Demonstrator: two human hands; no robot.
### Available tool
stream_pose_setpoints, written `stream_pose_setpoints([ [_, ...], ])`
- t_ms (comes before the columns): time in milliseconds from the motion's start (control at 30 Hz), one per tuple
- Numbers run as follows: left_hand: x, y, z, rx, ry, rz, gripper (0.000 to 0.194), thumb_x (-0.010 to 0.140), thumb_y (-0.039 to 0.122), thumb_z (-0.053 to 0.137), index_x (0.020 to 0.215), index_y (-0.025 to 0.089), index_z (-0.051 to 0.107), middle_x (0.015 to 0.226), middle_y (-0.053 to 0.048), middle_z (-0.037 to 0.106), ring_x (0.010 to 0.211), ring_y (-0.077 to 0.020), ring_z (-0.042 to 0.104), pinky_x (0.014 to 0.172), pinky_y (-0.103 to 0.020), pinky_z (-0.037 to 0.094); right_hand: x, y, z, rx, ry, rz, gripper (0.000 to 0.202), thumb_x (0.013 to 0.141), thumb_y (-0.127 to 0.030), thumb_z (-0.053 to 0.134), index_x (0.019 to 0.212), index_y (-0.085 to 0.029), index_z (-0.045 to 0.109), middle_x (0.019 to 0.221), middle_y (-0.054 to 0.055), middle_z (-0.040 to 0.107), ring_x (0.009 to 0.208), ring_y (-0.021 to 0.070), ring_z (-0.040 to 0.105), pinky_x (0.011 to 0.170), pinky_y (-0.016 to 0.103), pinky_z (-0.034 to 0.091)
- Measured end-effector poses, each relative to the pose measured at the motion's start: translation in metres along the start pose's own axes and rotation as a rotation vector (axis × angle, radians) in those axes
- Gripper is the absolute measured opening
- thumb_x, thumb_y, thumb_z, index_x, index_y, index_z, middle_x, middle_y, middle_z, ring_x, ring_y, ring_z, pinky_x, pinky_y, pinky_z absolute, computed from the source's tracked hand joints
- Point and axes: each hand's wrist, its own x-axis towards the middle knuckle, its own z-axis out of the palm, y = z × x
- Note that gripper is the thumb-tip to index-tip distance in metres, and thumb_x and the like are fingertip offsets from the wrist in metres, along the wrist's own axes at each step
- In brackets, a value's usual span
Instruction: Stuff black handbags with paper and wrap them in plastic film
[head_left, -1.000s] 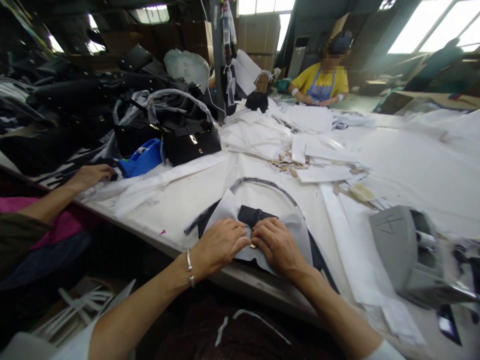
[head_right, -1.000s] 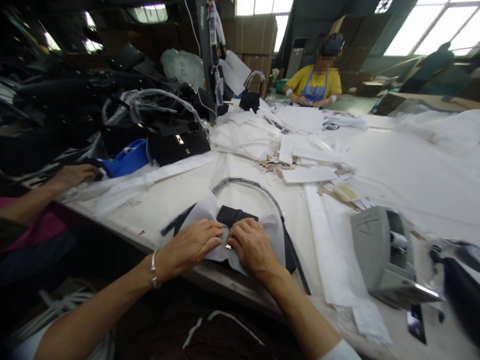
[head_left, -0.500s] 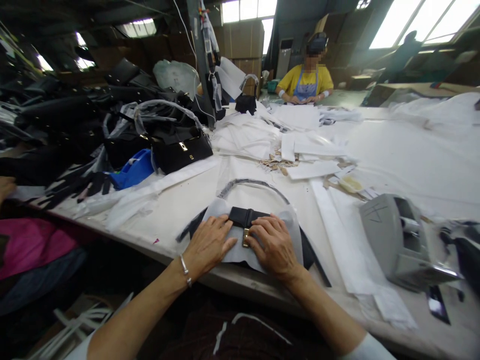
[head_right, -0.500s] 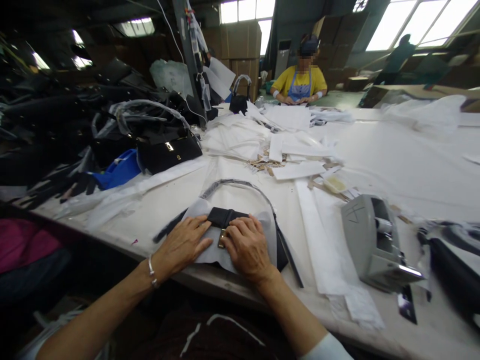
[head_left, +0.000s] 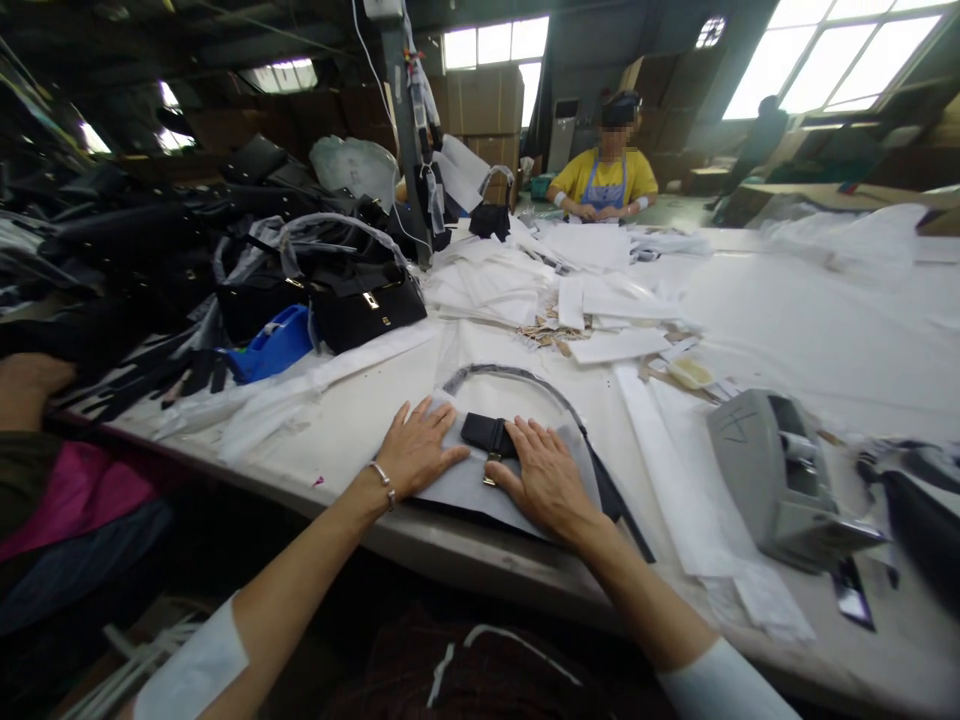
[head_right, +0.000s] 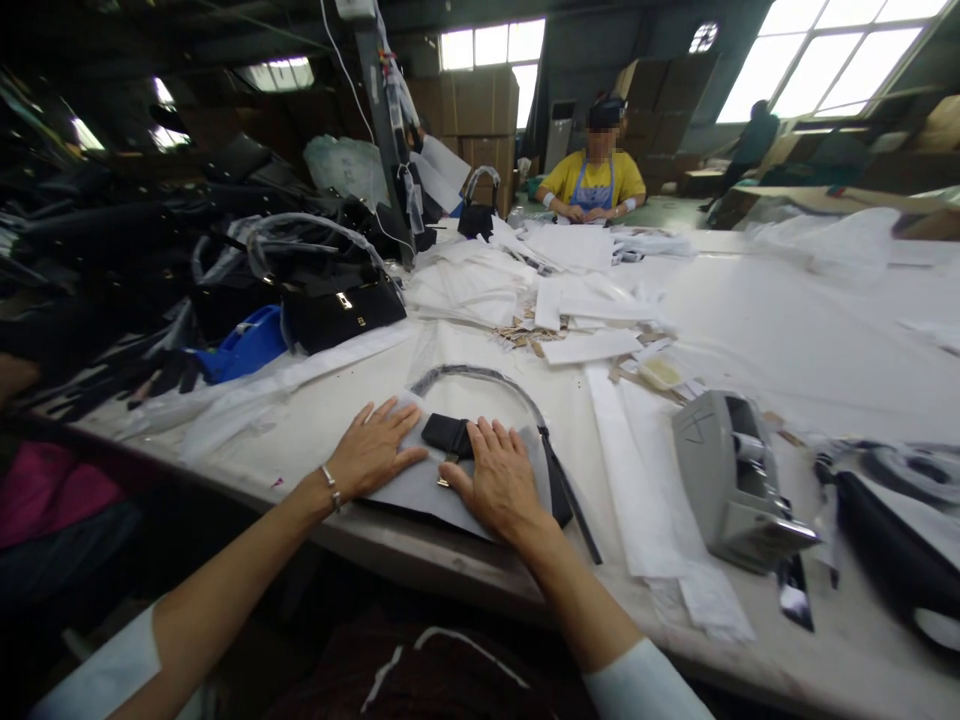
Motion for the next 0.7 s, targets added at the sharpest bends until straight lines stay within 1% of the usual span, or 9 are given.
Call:
stream_pose_setpoints([
  [100, 0.003, -0.012, 0.011, -0.059, -0.103, -0.053, 0.056, 0.098, 0.056, 0.039, 0.146, 0.026, 0.041, 0.154, -0.005, 0.040, 0.142, -0.0311, 0.033, 0.112, -0.049, 0.033, 0.006, 0.001, -0.007, -0.008, -0.156, 0.049, 0.078, 0.092, -0.069, 0.038, 0.148, -0.014, 0.040, 0.153, 0.016, 0.040, 0.142, 0.0345, 0.035, 0.115, 0.051, 0.025],
  [167, 0.004, -0.015, 0.011, -0.069, -0.117, -0.071, 0.055, 0.099, 0.055, 0.037, 0.146, 0.028, 0.040, 0.154, -0.004, 0.040, 0.141, -0.0303, 0.036, 0.111, -0.047, 0.034, 0.009, 0.001, -0.013, -0.014, -0.257, 0.082, 0.084, 0.091, -0.073, 0.032, 0.152, -0.015, 0.034, 0.157, 0.013, 0.033, 0.145, 0.0341, 0.029, 0.117, 0.049, 0.020],
  [233, 0.003, -0.011, 0.002, -0.042, -0.059, -0.086, 0.055, 0.097, 0.055, 0.042, 0.144, 0.025, 0.045, 0.152, -0.007, 0.042, 0.141, -0.0341, 0.035, 0.113, -0.054, 0.030, 0.011, 0.000, -0.017, -0.026, -0.325, 0.106, 0.088, 0.089, -0.076, 0.029, 0.154, -0.016, 0.029, 0.160, 0.012, 0.028, 0.146, 0.0349, 0.024, 0.118, 0.050, 0.014],
  [333, -0.006, 0.005, -0.020, 0.018, 0.119, -0.071, 0.055, 0.097, 0.051, 0.046, 0.140, 0.016, 0.049, 0.151, -0.014, 0.043, 0.146, -0.0360, 0.024, 0.117, -0.060, 0.015, 0.011, -0.001, -0.021, -0.037, -0.361, 0.116, 0.090, 0.088, -0.078, 0.028, 0.155, -0.018, 0.026, 0.160, 0.013, 0.026, 0.147, 0.0351, 0.022, 0.118, 0.052, 0.010],
  [367, -0.011, 0.013, -0.027, 0.016, 0.166, -0.022, 0.055, 0.098, 0.049, 0.045, 0.142, 0.017, 0.047, 0.152, -0.013, 0.041, 0.147, -0.0334, 0.022, 0.119, -0.057, 0.013, 0.011, -0.001, -0.021, -0.036, -0.362, 0.114, 0.089, 0.089, -0.078, 0.029, 0.155, -0.019, 0.025, 0.160, 0.014, 0.026, 0.147, 0.0349, 0.022, 0.118, 0.052, 0.010],
  [433, -0.022, 0.030, -0.032, -0.031, 0.209, 0.182, 0.056, 0.099, 0.050, 0.042, 0.146, 0.019, 0.041, 0.155, -0.010, 0.038, 0.148, -0.0285, 0.023, 0.119, -0.050, 0.019, 0.012, 0.000, -0.021, -0.033, -0.364, 0.115, 0.085, 0.091, -0.073, 0.030, 0.155, -0.018, 0.025, 0.160, 0.015, 0.025, 0.147, 0.0344, 0.022, 0.118, 0.053, 0.011],
  [533, -0.040, 0.052, -0.015, -0.066, 0.139, 0.454, 0.062, 0.098, 0.049, 0.047, 0.151, 0.023, 0.031, 0.156, -0.008, 0.036, 0.146, -0.0253, 0.029, 0.116, -0.045, 0.029, 0.016, 0.003, -0.027, -0.034, -0.397, 0.106, 0.073, 0.096, -0.055, 0.041, 0.155, -0.017, 0.024, 0.160, 0.017, 0.025, 0.146, 0.0326, 0.025, 0.117, 0.052, 0.015],
  [600, -0.049, 0.061, 0.006, -0.041, 0.123, 0.447, 0.065, 0.097, 0.041, 0.053, 0.153, 0.023, 0.024, 0.157, -0.008, 0.034, 0.144, -0.0264, 0.033, 0.114, -0.046, 0.031, 0.018, 0.006, -0.037, -0.020, -0.423, 0.074, 0.072, 0.093, -0.044, 0.051, 0.154, -0.014, 0.027, 0.157, 0.018, 0.030, 0.144, 0.0308, 0.030, 0.117, 0.049, 0.020],
  [700, -0.054, 0.063, 0.029, -0.031, 0.153, 0.405, 0.068, 0.096, 0.033, 0.055, 0.154, 0.026, 0.021, 0.159, -0.008, 0.030, 0.145, -0.0271, 0.031, 0.113, -0.048, 0.033, 0.009, 0.007, -0.058, 0.031, -0.371, 0.010, 0.065, 0.091, -0.039, 0.056, 0.148, -0.012, 0.041, 0.151, 0.018, 0.042, 0.140, 0.0276, 0.039, 0.116, 0.043, 0.028],
])
